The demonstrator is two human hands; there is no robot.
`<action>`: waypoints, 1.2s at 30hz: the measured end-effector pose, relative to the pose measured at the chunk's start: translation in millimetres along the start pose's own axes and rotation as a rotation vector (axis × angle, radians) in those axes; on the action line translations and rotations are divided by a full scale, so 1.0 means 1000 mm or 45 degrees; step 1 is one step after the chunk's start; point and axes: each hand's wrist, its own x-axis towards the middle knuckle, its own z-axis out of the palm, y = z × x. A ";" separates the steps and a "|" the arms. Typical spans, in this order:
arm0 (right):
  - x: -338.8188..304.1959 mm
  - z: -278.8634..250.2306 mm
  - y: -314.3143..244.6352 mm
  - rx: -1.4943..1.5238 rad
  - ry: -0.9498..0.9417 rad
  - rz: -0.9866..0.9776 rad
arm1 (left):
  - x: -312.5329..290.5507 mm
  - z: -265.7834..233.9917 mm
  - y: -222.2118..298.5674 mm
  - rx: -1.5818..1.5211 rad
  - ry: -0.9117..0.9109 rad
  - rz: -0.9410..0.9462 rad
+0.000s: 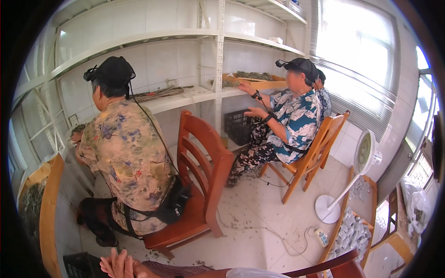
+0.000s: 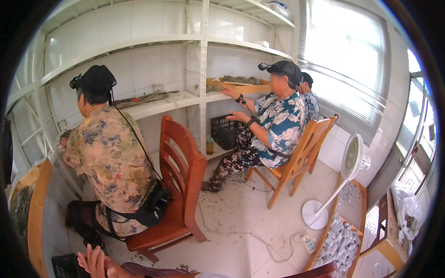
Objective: Sorting through dried plant material on a shelf and placing selected items into small plastic bags.
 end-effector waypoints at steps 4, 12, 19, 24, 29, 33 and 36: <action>0.006 0.011 0.017 0.220 0.013 -0.029 | -0.008 -0.005 -0.025 0.098 -0.170 -0.103; 0.011 0.038 0.053 1.552 0.225 0.551 | -0.020 -0.024 -0.073 0.260 -0.504 -0.167; 0.022 0.042 0.025 0.412 0.209 0.291 | 0.006 -0.023 -0.050 0.319 -0.029 -0.077; 0.033 0.039 0.013 0.787 0.261 0.489 | 0.000 0.002 -0.046 2.088 -1.197 -0.060; 0.030 0.025 0.072 0.361 0.093 0.086 | 0.031 -0.002 -0.034 1.412 -0.468 -0.197; 0.019 0.010 0.093 0.106 0.142 -0.063 | 0.036 0.013 -0.028 1.722 -0.902 -0.119; 0.030 0.005 0.072 0.375 0.161 0.095 | 0.047 0.007 -0.027 0.421 0.062 -0.073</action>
